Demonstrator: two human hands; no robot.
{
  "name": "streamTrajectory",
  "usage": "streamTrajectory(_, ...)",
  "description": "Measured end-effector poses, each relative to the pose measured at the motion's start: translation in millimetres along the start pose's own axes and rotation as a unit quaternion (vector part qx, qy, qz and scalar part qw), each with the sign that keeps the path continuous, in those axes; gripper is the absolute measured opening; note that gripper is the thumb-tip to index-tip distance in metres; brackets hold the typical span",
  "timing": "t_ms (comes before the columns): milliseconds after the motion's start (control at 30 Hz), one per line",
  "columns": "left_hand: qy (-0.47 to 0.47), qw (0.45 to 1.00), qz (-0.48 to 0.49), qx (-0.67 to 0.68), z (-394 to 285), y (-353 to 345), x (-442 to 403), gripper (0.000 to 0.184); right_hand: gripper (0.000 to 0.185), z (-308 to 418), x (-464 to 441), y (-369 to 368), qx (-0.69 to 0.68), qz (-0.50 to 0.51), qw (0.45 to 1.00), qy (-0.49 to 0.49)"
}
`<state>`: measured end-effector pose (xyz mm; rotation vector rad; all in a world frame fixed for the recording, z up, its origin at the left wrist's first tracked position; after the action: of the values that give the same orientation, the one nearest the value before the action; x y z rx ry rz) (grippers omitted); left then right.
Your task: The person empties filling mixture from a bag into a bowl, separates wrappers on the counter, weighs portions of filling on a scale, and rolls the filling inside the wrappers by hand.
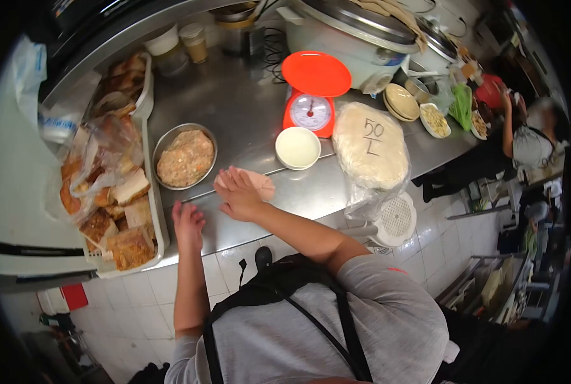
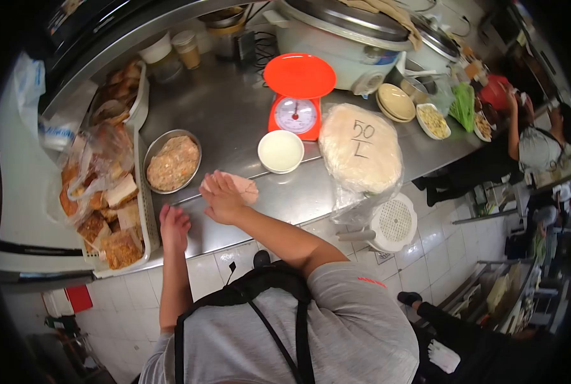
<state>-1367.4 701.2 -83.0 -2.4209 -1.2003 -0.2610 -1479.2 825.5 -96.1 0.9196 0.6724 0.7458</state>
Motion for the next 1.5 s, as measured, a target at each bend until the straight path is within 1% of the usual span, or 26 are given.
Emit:
streamTrajectory(67,-0.084,0.996,0.005,-0.019,13,1,12,0.044,0.046,-7,9,24,-0.063,-0.009,0.997,0.044)
streamTrajectory(100,-0.128,0.991,0.024,-0.026,19,-6,20,0.042,0.042,-15,15,42,-0.123,-0.013,0.992,0.023)
streamTrajectory(167,-0.140,0.979,0.141,-0.040,25,-42,39,0.038,0.035,-37,39,87,-0.241,-0.015,0.970,-0.015)
streamTrajectory(233,-0.128,0.958,0.242,-0.081,30,-92,59,0.037,0.024,-72,76,141,-0.178,-0.281,0.940,-0.069)
streamTrajectory(300,-0.049,0.931,0.346,-0.110,43,-145,74,0.037,0.027,-141,120,182,-0.115,-0.382,0.883,-0.246)
streamTrajectory(333,-0.067,0.919,0.370,-0.120,50,-169,82,0.038,0.028,-169,143,210,-0.034,-0.409,0.873,-0.264)
streamTrajectory(367,-0.085,0.907,0.392,-0.129,59,-192,91,0.039,0.027,-203,167,224,0.044,-0.424,0.847,-0.316)
streamTrajectory(433,-0.130,0.899,0.404,-0.108,63,-236,91,0.040,0.027,-250,198,247,-0.038,-0.450,0.812,-0.371)
streamTrajectory(500,-0.179,0.903,0.386,-0.051,58,-279,83,0.041,0.028,-281,207,262,-0.238,-0.413,0.790,-0.387)
streamTrajectory(533,-0.173,0.923,0.342,-0.041,41,-294,82,0.040,0.029,-290,209,267,-0.336,-0.383,0.765,-0.393)
streamTrajectory(633,-0.167,0.964,0.206,-0.007,14,-309,48,0.031,0.037,-293,198,284,-0.518,-0.238,0.709,-0.415)
streamTrajectory(733,-0.152,0.980,0.119,-0.054,6,-298,25,0.029,0.050,-319,193,275,-0.293,-0.178,0.847,-0.406)
streamTrajectory(833,-0.102,0.972,0.171,-0.124,17,-305,33,0.029,0.059,-343,208,272,-0.040,-0.225,0.823,-0.521)
streamTrajectory(867,-0.073,0.960,0.212,-0.166,33,-310,35,0.035,0.061,-354,211,262,-0.111,-0.224,0.807,-0.535)
streamTrajectory(933,-0.019,0.905,0.321,-0.279,58,-335,67,0.045,0.063,-366,219,237,-0.254,-0.218,0.759,-0.559)
streamTrajectory(1000,-0.094,0.887,0.368,-0.263,101,-346,76,0.053,0.061,-347,215,235,-0.179,-0.226,0.761,-0.581)
streamTrajectory(1033,-0.060,0.900,0.346,-0.259,111,-348,78,0.054,0.060,-338,212,238,-0.140,-0.229,0.761,-0.591)
streamTrajectory(1100,0.011,0.922,0.298,-0.246,127,-350,80,0.056,0.055,-329,213,243,-0.311,-0.213,0.735,-0.563)
streamTrajectory(1133,0.075,0.923,0.312,-0.213,132,-353,78,0.055,0.052,-327,211,244,-0.393,-0.200,0.717,-0.540)
streamTrajectory(1200,0.189,0.923,0.307,-0.133,132,-350,64,0.052,0.045,-344,220,224,-0.493,-0.249,0.694,-0.461)
streamTrajectory(1267,0.199,0.909,0.339,-0.137,137,-349,55,0.041,0.040,-345,221,223,-0.554,-0.230,0.676,-0.428)
streamTrajectory(1300,0.215,0.910,0.325,-0.140,142,-351,49,0.041,0.039,-340,217,226,-0.545,-0.224,0.688,-0.424)
streamTrajectory(1333,0.176,0.925,0.335,-0.033,164,-352,40,0.043,0.038,-340,217,224,-0.548,-0.222,0.684,-0.427)
streamTrajectory(1367,0.112,0.944,0.309,0.017,158,-356,45,0.047,0.038,-339,216,226,-0.559,-0.212,0.672,-0.436)
streamTrajectory(1400,0.120,0.947,0.299,0.000,162,-354,37,0.048,0.041,-331,215,227,-0.583,-0.221,0.653,-0.429)
streamTrajectory(1500,0.174,0.933,0.313,-0.038,186,-360,27,0.052,0.042,-325,220,226,-0.601,-0.207,0.649,-0.417)
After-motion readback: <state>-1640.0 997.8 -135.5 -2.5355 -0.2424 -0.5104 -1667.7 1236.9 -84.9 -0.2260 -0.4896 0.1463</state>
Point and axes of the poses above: each hand's wrist, its own x-axis away from the middle knuckle, its own y-axis out of the back of the hand, z = x × y, the point moved 2 cm from there along -x, towards the middle knuckle, and after that the axes turned 4 degrees about -y, right-handed, at the moved point
